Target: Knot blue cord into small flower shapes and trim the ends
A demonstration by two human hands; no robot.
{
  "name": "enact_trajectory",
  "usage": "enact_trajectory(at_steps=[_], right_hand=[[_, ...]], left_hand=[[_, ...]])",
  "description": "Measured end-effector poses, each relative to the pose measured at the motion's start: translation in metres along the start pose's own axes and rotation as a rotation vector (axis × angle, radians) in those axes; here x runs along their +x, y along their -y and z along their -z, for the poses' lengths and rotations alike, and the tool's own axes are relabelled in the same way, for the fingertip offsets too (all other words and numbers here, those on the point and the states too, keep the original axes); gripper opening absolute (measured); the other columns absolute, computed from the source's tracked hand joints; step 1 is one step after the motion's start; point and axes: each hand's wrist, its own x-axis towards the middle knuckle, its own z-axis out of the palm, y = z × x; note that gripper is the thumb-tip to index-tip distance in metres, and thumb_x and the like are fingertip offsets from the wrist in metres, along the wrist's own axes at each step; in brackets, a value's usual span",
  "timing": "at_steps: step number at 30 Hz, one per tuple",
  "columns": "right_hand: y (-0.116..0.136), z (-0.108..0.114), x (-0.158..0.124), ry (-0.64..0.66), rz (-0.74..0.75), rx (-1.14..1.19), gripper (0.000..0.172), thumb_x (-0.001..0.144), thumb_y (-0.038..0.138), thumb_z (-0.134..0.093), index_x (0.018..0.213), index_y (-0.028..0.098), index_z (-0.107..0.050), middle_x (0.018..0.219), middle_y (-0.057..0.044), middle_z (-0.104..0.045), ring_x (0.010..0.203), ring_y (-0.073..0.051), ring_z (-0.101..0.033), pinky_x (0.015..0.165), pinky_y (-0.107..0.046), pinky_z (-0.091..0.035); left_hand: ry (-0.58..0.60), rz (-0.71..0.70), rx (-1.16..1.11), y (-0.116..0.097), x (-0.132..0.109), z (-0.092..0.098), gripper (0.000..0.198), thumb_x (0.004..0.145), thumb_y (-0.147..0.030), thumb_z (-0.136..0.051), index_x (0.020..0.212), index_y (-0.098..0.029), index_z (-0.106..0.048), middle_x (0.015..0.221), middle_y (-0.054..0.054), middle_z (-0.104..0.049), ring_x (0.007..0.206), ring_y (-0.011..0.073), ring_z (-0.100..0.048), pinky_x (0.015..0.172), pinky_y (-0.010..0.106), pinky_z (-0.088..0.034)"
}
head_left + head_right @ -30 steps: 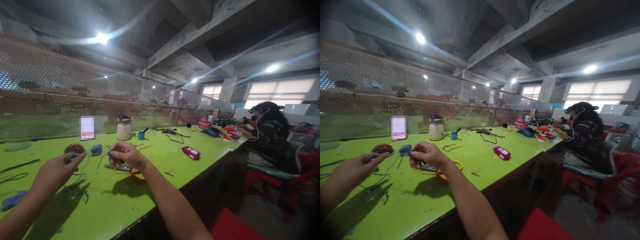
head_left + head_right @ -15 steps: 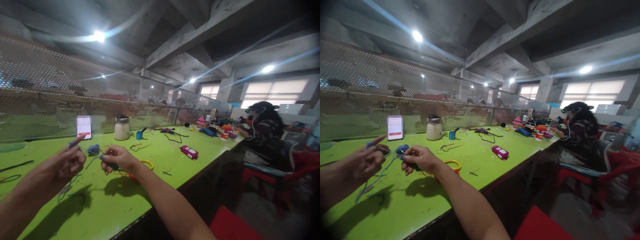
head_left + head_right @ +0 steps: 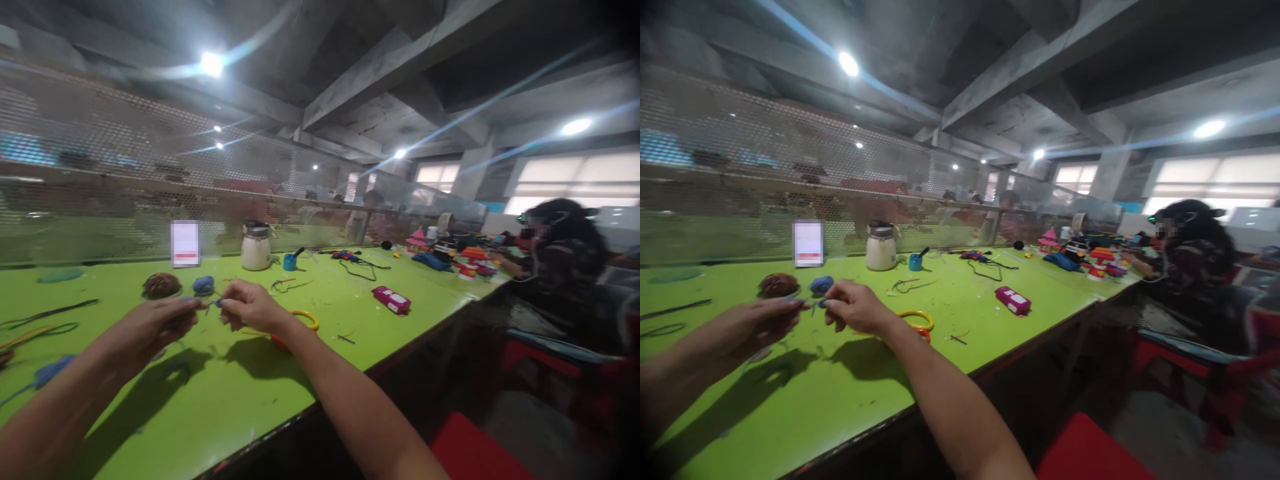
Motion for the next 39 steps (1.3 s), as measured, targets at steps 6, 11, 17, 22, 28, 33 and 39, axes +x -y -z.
enact_trajectory(at_steps=[6, 11, 17, 22, 28, 33, 39], right_hand=[[0.000, -0.003, -0.003, 0.042, 0.066, -0.191, 0.010, 0.084, 0.013, -0.051, 0.076, 0.018, -0.047, 0.054, 0.007, -0.054, 0.038, -0.005, -0.047, 0.040, -0.016, -0.039], [0.004, -0.002, -0.006, 0.087, 0.061, -0.113, 0.009, 0.085, 0.015, -0.050, 0.077, 0.018, -0.047, 0.056, 0.006, -0.057, 0.040, -0.006, -0.049, 0.042, -0.018, -0.039], [0.004, 0.005, -0.007, 0.068, 0.080, -0.131, 0.008, 0.087, 0.016, -0.050, 0.080, 0.018, -0.046, 0.056, 0.006, -0.055, 0.041, -0.006, -0.048, 0.042, -0.018, -0.040], [0.002, 0.005, -0.005, 0.059, 0.099, -0.160, 0.008, 0.087, 0.018, -0.052, 0.081, 0.017, -0.047, 0.058, 0.005, -0.055, 0.041, -0.006, -0.048, 0.041, -0.018, -0.041], [0.003, 0.000, -0.005, 0.069, 0.022, -0.114, 0.008, 0.086, 0.012, -0.051, 0.080, 0.016, -0.048, 0.056, 0.006, -0.055, 0.040, -0.005, -0.050, 0.041, -0.017, -0.043], [0.002, -0.001, -0.004, 0.051, -0.004, -0.043, 0.009, 0.085, 0.011, -0.053, 0.079, 0.016, -0.048, 0.056, 0.005, -0.057, 0.040, -0.006, -0.051, 0.042, -0.018, -0.045], [0.001, 0.000, -0.003, 0.040, -0.015, -0.036, 0.008, 0.085, 0.010, -0.053, 0.080, 0.015, -0.050, 0.059, 0.004, -0.059, 0.042, -0.007, -0.053, 0.044, -0.020, -0.047]], left_hand=[[0.074, 0.075, -0.358, -0.008, -0.004, -0.003, 0.027, 0.077, -0.011, -0.058, 0.102, -0.011, -0.067, 0.064, 0.003, -0.062, 0.057, 0.0090, -0.058, 0.053, 0.018, -0.048], [0.007, -0.142, 0.059, -0.008, -0.007, -0.005, 0.063, 0.063, -0.005, -0.064, 0.125, -0.012, -0.056, 0.063, 0.002, -0.063, 0.054, 0.0102, -0.053, 0.051, 0.021, -0.039], [0.186, -0.156, -0.023, -0.012, -0.015, -0.009, 0.086, 0.066, -0.013, -0.072, 0.142, -0.016, -0.032, 0.079, 0.008, -0.069, 0.074, 0.0180, -0.065, 0.063, 0.027, -0.046], [0.219, -0.190, -0.027, -0.010, -0.017, -0.013, 0.098, 0.064, -0.014, -0.076, 0.146, -0.020, -0.022, 0.075, 0.005, -0.066, 0.077, 0.0216, -0.066, 0.067, 0.031, -0.049], [0.089, -0.326, 0.057, -0.006, -0.013, -0.017, 0.091, 0.056, -0.013, -0.079, 0.138, -0.017, -0.039, 0.089, 0.005, -0.064, 0.077, 0.0168, -0.061, 0.070, 0.031, -0.047], [-0.003, -0.427, 0.199, -0.009, -0.011, -0.012, 0.072, 0.057, -0.015, -0.075, 0.126, -0.018, -0.056, 0.117, 0.011, -0.060, 0.104, 0.0238, -0.055, 0.077, 0.032, -0.045], [0.125, -0.356, 0.141, -0.011, -0.014, -0.012, 0.057, 0.061, -0.014, -0.072, 0.117, -0.012, -0.062, 0.093, 0.009, -0.068, 0.081, 0.0181, -0.060, 0.068, 0.030, -0.043]])
